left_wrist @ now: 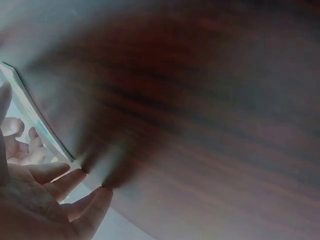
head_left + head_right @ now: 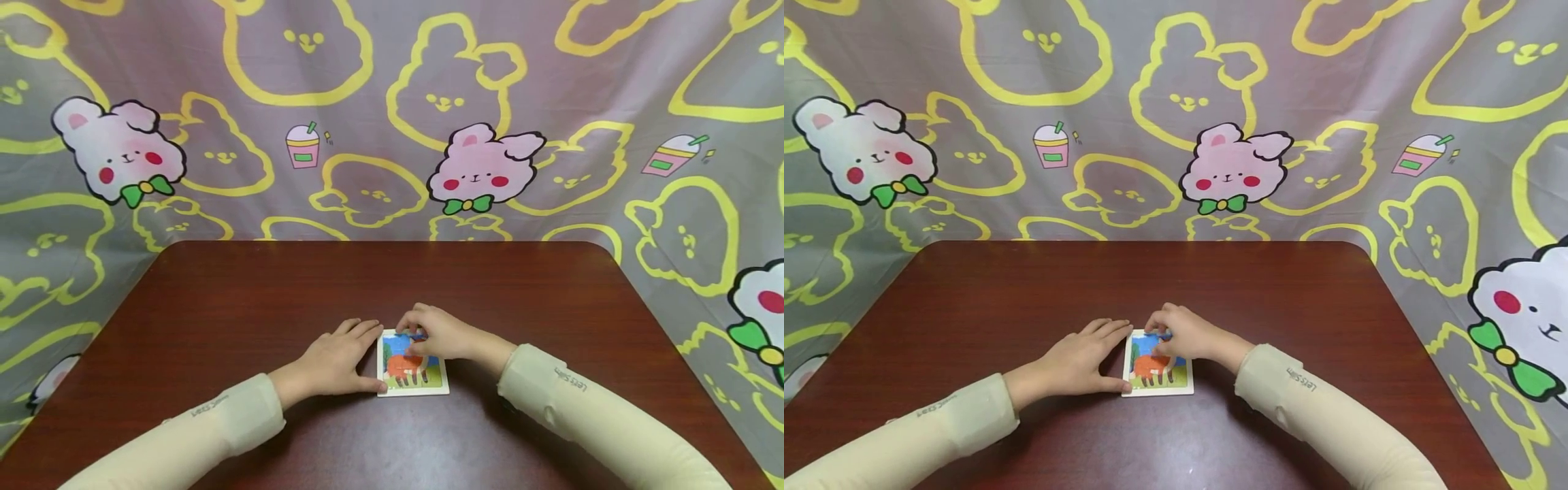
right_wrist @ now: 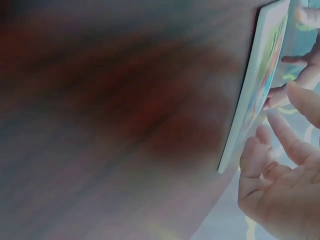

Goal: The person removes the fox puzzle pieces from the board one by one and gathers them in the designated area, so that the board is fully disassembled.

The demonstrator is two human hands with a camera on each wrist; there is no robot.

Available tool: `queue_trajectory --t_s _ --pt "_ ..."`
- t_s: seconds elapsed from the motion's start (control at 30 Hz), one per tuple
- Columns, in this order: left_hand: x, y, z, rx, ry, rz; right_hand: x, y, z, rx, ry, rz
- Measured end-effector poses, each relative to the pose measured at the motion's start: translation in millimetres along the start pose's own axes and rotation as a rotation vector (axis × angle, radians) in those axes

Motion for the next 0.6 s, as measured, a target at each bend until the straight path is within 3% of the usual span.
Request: queue_trajectory --t_s 0.2,0.6 --pt "0.1 2.8 3.1 0.004 -0.011 -0.013 4 1 16.8 0.100 0.082 0.045" --pt "-2.9 3.0 6.4 0.020 -0.025 0.003 7 3 20.1 0.038 0.084 0.011"
Point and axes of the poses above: each hand's wrist, its own z-axis towards the middle knuckle, its own x-axis out of the palm, y = z × x, the point moved 1 cm from there along z, towards the middle knuckle, and after that the axes turned 3 degrees about -y, right-handed, at the moved point
